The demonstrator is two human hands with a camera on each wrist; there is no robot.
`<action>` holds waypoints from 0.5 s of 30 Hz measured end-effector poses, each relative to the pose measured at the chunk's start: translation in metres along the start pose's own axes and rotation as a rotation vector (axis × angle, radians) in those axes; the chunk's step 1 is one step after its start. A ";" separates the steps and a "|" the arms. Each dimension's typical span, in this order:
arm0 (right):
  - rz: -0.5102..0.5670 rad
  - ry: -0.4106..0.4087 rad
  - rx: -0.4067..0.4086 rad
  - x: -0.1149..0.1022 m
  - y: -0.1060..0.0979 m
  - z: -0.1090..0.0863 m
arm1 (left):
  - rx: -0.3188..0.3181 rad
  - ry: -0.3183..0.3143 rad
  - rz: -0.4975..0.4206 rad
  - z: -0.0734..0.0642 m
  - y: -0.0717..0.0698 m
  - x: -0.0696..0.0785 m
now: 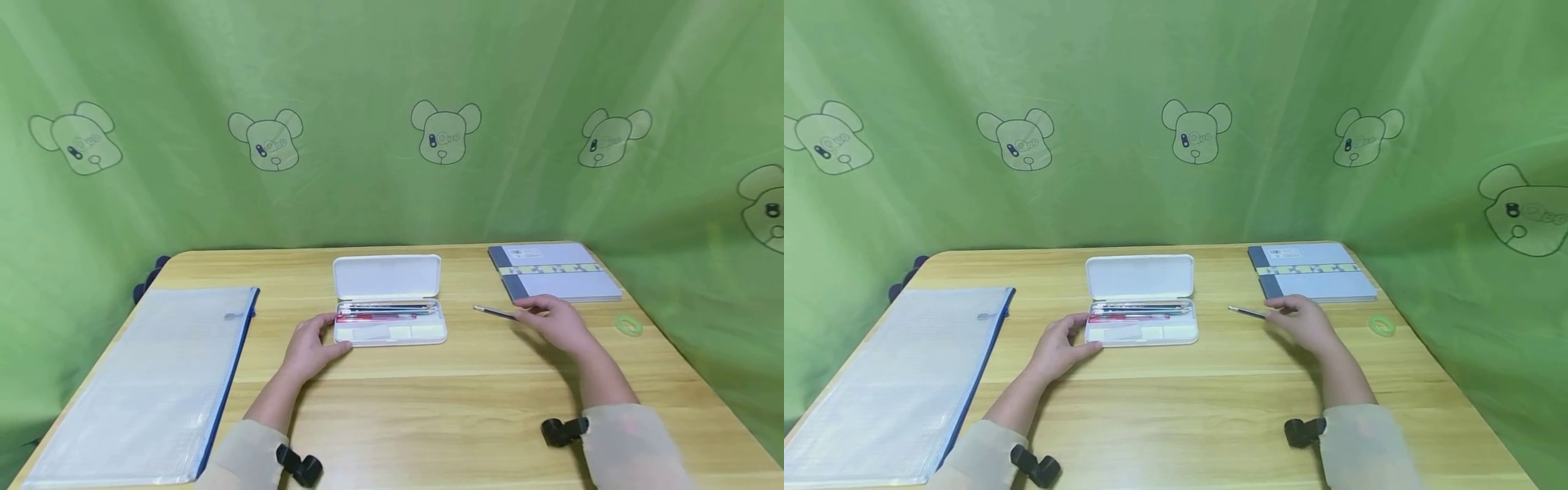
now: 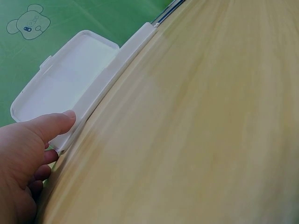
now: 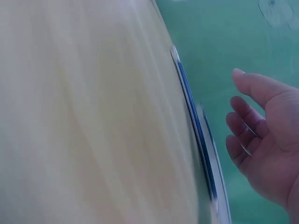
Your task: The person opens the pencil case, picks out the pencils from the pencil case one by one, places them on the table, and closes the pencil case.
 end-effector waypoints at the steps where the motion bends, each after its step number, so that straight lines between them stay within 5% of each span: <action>1: 0.003 -0.011 -0.004 -0.006 0.003 0.002 | 0.000 0.000 0.001 0.000 0.000 0.000; 15: 0.050 -0.116 -0.107 -0.067 0.062 0.030 | -0.001 -0.009 -0.010 0.000 0.000 0.000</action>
Point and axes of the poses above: each hand's wrist, its own z-axis towards the middle knuckle, its own y-axis out of the palm, x = y × z, the point moved 7 cm from there along z, towards the middle knuckle, and after that the axes turned 1 degree about y, right-handed, at the moved point
